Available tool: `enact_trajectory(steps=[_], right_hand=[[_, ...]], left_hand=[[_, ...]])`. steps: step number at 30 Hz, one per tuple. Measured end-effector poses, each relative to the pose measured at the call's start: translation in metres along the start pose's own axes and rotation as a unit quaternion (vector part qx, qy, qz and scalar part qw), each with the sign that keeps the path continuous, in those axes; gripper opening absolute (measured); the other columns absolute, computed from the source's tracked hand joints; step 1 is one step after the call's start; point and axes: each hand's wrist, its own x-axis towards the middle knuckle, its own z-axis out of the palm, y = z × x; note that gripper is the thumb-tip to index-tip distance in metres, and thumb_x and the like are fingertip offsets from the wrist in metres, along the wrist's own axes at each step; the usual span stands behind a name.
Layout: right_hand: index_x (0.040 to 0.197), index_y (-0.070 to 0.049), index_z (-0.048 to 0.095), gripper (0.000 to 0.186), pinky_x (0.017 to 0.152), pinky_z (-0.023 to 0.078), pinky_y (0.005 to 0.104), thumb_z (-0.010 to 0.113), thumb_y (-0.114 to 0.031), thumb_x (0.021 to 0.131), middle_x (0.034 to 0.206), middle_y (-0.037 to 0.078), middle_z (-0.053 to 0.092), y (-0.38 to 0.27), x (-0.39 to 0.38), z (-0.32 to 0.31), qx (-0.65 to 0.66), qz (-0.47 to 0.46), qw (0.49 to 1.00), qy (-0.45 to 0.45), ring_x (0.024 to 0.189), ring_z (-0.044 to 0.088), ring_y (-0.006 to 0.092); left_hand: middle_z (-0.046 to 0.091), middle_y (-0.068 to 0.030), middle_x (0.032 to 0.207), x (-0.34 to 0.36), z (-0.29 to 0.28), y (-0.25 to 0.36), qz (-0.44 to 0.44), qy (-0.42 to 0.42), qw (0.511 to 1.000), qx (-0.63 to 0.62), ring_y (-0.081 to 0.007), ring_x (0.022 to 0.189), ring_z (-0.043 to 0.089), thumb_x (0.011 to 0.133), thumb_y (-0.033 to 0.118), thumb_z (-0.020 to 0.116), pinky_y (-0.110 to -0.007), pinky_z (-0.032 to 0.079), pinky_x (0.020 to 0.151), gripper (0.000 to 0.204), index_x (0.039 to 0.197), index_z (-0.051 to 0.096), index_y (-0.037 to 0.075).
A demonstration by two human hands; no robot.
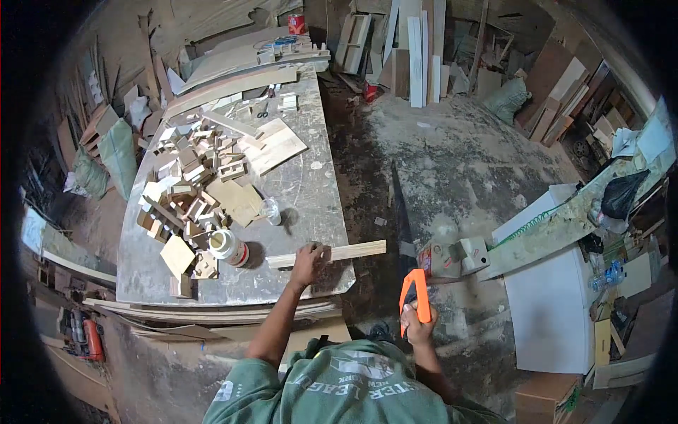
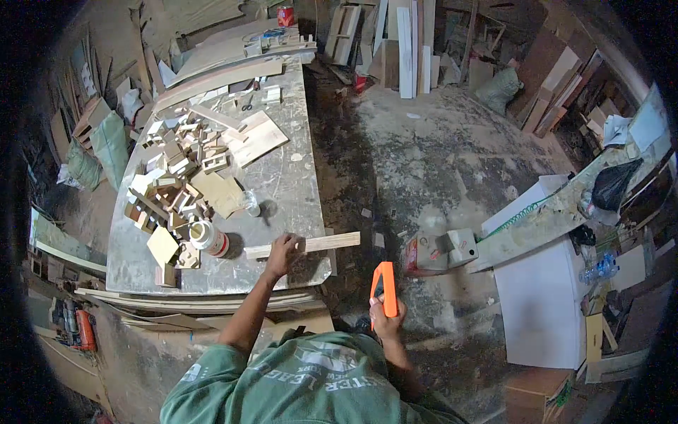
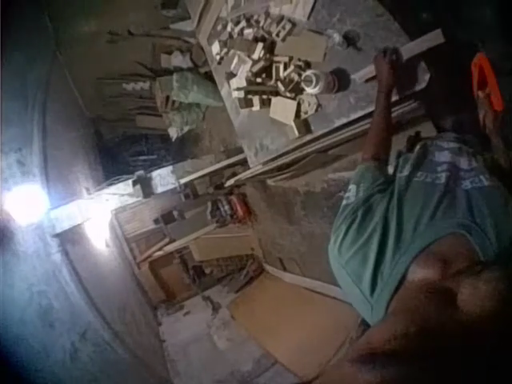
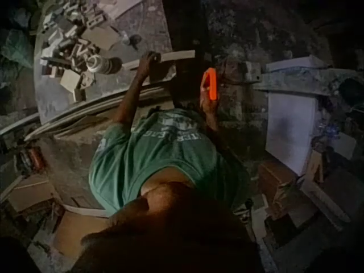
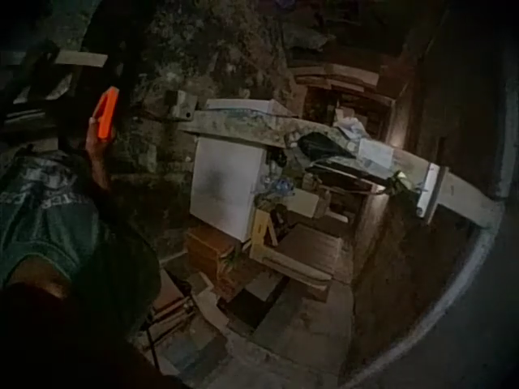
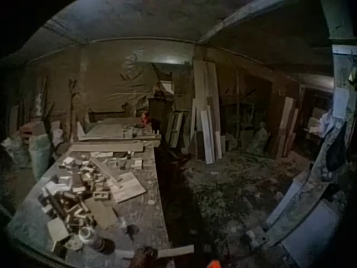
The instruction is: Measuring and cutting small wooden pieces with a handsaw and assembling them at a workshop workbench.
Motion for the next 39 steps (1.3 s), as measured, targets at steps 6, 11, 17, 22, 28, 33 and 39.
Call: enact_trajectory(steps=[6,11,17,22,28,33,39], right_hand=[[0.077,-0.004,0.049,0.013,0.043,0.040,0.0271,0.056,0.002,0.087,0.058,0.000,0.046,-0.040,-0.001,0.014,0.063,-0.089,0.994,0.008,0.046,0.045,0.0096],[0.082,-0.005,0.049,0.010,0.048,0.043,0.0265,0.055,0.003,0.085,0.064,0.002,0.049,-0.063,-0.006,0.016,0.069,-0.119,0.990,-0.004,0.050,0.047,0.0103],[0.088,-0.005,0.049,0.010,0.048,0.042,0.0274,0.056,0.002,0.085,0.068,0.004,0.051,-0.067,-0.006,0.011,0.063,-0.159,0.985,-0.009,0.052,0.048,0.0116],[0.074,-0.004,0.049,0.012,0.047,0.042,0.0279,0.056,-0.001,0.083,0.061,0.003,0.050,-0.083,-0.003,0.002,0.029,-0.120,0.992,-0.002,0.050,0.048,0.0114],[0.073,-0.004,0.048,0.012,0.047,0.043,0.0286,0.056,-0.001,0.082,0.061,0.004,0.051,-0.093,0.010,-0.022,0.022,-0.140,0.990,-0.027,0.049,0.048,0.0117],[0.072,-0.004,0.048,0.014,0.046,0.043,0.0288,0.056,-0.001,0.083,0.058,0.003,0.049,-0.097,0.017,-0.030,0.050,-0.148,0.987,-0.043,0.048,0.048,0.0111],[0.071,-0.004,0.050,0.015,0.044,0.041,0.0271,0.057,0.000,0.084,0.057,0.002,0.049,-0.091,0.018,-0.039,0.004,-0.150,0.988,-0.037,0.047,0.047,0.0098]], left_hand=[[0.057,-0.0136,0.112,0.026,-0.040,0.037,0.019,0.043,0.993,-0.111,-0.0344,0.105,0.054,0.079,0.021,0.075,-0.043,0.044,0.089,0.045,0.120,0.062,0.010],[0.056,-0.0124,0.112,0.048,-0.079,0.080,0.025,0.042,0.978,-0.201,-0.0297,0.105,0.055,0.080,0.011,0.076,-0.037,0.051,0.086,0.042,0.119,0.063,0.007],[0.057,-0.0126,0.112,0.056,-0.090,0.083,0.089,0.070,0.986,-0.123,-0.0281,0.100,0.057,0.080,0.011,0.077,-0.033,0.053,0.084,0.041,0.118,0.065,0.006],[0.056,-0.0141,0.112,0.060,-0.080,0.090,0.019,0.041,0.968,-0.248,-0.0316,0.099,0.057,0.079,0.011,0.077,-0.036,0.053,0.083,0.043,0.120,0.064,0.007],[0.056,-0.0147,0.112,0.058,-0.071,0.097,0.027,0.063,0.986,-0.151,-0.0344,0.105,0.054,0.080,0.015,0.076,-0.041,0.047,0.087,0.043,0.120,0.063,0.010],[0.056,-0.0137,0.112,0.054,-0.059,0.095,0.024,0.066,0.990,-0.120,-0.0348,0.105,0.054,0.080,0.015,0.076,-0.042,0.045,0.090,0.044,0.121,0.062,0.011],[0.051,-0.0119,0.113,0.063,-0.050,0.082,0.033,0.023,0.996,-0.085,-0.0253,0.100,0.058,0.082,0.007,0.075,-0.031,0.055,0.082,0.043,0.122,0.060,0.005]])
